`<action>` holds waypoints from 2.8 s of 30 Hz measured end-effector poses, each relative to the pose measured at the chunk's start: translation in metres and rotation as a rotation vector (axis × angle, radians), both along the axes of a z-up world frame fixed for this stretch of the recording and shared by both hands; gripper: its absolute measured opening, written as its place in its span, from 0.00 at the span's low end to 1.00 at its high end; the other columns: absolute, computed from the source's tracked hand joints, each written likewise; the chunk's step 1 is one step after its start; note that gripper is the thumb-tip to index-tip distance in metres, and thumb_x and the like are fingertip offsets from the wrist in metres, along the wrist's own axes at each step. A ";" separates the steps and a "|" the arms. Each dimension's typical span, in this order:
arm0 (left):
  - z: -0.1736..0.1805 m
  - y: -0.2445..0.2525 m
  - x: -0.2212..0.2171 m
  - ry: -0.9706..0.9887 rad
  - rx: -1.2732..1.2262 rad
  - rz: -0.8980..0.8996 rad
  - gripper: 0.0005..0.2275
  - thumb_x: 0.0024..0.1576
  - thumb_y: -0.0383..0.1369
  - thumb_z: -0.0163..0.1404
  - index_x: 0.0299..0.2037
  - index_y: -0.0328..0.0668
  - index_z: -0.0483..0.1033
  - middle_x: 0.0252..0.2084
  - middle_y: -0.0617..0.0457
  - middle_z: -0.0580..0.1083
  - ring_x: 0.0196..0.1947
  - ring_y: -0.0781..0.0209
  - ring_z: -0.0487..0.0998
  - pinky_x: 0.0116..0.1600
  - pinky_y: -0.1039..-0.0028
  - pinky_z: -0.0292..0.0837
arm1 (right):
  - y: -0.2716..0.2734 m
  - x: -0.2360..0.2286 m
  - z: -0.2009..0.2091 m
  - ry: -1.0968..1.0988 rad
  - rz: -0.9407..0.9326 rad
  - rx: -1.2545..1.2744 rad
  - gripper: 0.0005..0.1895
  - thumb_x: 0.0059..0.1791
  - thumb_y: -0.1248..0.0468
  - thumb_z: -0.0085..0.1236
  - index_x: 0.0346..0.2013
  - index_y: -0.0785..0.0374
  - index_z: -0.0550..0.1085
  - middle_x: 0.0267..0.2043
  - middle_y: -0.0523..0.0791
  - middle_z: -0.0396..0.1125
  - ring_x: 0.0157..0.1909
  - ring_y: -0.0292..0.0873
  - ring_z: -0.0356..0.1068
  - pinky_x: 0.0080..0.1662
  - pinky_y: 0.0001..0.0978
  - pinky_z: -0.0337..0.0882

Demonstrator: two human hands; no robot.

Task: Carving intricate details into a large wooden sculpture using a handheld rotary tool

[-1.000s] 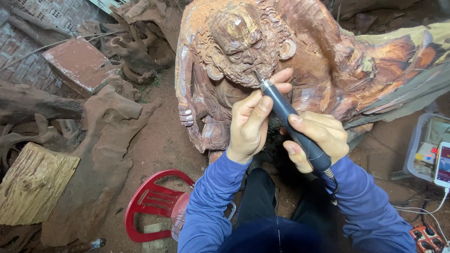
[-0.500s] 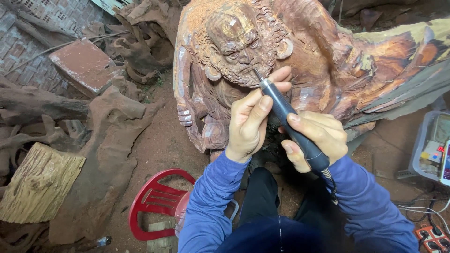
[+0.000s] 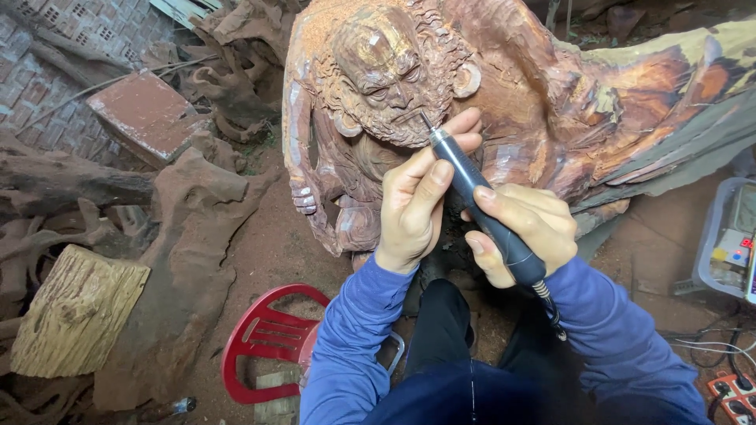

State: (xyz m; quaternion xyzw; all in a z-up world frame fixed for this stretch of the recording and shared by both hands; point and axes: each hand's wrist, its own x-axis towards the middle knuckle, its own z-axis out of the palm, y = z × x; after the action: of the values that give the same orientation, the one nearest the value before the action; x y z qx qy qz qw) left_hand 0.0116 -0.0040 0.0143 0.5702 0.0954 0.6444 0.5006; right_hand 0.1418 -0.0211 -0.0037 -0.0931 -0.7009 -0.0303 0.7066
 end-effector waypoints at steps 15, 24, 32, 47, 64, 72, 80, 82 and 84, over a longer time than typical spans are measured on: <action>0.000 -0.002 0.003 0.014 0.013 0.042 0.16 0.66 0.33 0.49 0.55 0.24 0.77 0.67 0.32 0.68 0.68 0.44 0.69 0.73 0.58 0.65 | 0.001 0.003 -0.004 0.006 -0.045 0.014 0.18 0.44 0.68 0.62 0.43 0.84 0.77 0.30 0.57 0.74 0.26 0.56 0.74 0.29 0.44 0.74; -0.010 -0.001 0.000 -0.104 0.004 -0.019 0.18 0.68 0.37 0.45 0.55 0.23 0.76 0.68 0.29 0.66 0.69 0.40 0.67 0.74 0.57 0.63 | 0.005 -0.001 -0.001 -0.015 0.086 0.090 0.17 0.43 0.68 0.62 0.40 0.83 0.77 0.26 0.56 0.73 0.23 0.54 0.72 0.28 0.45 0.75; -0.008 0.000 -0.005 -0.165 -0.030 -0.070 0.19 0.68 0.35 0.43 0.54 0.18 0.75 0.66 0.23 0.66 0.68 0.37 0.67 0.71 0.58 0.66 | 0.007 -0.002 0.005 -0.083 0.033 0.102 0.16 0.44 0.69 0.61 0.40 0.83 0.78 0.26 0.56 0.72 0.21 0.56 0.71 0.26 0.47 0.73; -0.008 0.002 -0.008 -0.123 -0.022 -0.049 0.19 0.68 0.36 0.44 0.54 0.18 0.75 0.66 0.22 0.65 0.69 0.38 0.67 0.71 0.60 0.67 | 0.007 -0.004 0.001 -0.071 0.008 0.107 0.17 0.43 0.68 0.62 0.40 0.82 0.79 0.26 0.56 0.72 0.21 0.53 0.70 0.26 0.45 0.72; -0.005 -0.006 0.003 -0.038 0.050 0.035 0.17 0.67 0.35 0.45 0.53 0.24 0.78 0.66 0.29 0.68 0.72 0.43 0.65 0.77 0.56 0.56 | 0.003 -0.001 0.005 -0.060 -0.022 0.159 0.15 0.44 0.70 0.60 0.41 0.81 0.78 0.30 0.57 0.74 0.27 0.60 0.75 0.31 0.51 0.77; -0.006 -0.007 0.008 0.034 0.052 0.116 0.16 0.67 0.35 0.44 0.53 0.27 0.79 0.66 0.32 0.68 0.72 0.45 0.64 0.77 0.56 0.56 | 0.001 0.003 0.004 -0.044 -0.032 0.121 0.15 0.44 0.71 0.60 0.42 0.82 0.78 0.31 0.58 0.74 0.28 0.60 0.75 0.31 0.51 0.76; -0.009 -0.007 0.010 0.047 0.053 0.145 0.16 0.67 0.36 0.45 0.53 0.29 0.79 0.67 0.32 0.68 0.72 0.47 0.64 0.77 0.58 0.57 | 0.001 0.003 0.005 -0.046 -0.039 0.127 0.16 0.45 0.70 0.60 0.43 0.83 0.77 0.31 0.58 0.74 0.28 0.59 0.75 0.31 0.50 0.77; -0.010 -0.006 0.009 0.028 0.057 0.136 0.16 0.67 0.36 0.45 0.52 0.28 0.79 0.66 0.32 0.68 0.72 0.47 0.65 0.77 0.58 0.56 | 0.001 0.003 0.006 -0.056 -0.025 0.124 0.16 0.45 0.70 0.60 0.42 0.83 0.77 0.31 0.58 0.74 0.27 0.59 0.75 0.31 0.50 0.77; -0.010 -0.006 0.009 0.013 0.062 0.124 0.17 0.66 0.36 0.45 0.52 0.28 0.79 0.66 0.32 0.69 0.72 0.46 0.65 0.77 0.58 0.56 | 0.001 0.003 0.007 -0.063 -0.016 0.121 0.16 0.45 0.71 0.60 0.42 0.82 0.78 0.31 0.57 0.74 0.27 0.59 0.74 0.30 0.50 0.77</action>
State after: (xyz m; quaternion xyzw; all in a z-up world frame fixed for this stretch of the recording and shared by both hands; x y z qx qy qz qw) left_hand 0.0202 -0.0096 0.0047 0.5824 0.1138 0.6732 0.4412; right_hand 0.1445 -0.0206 0.0031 -0.0546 -0.7190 -0.0812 0.6881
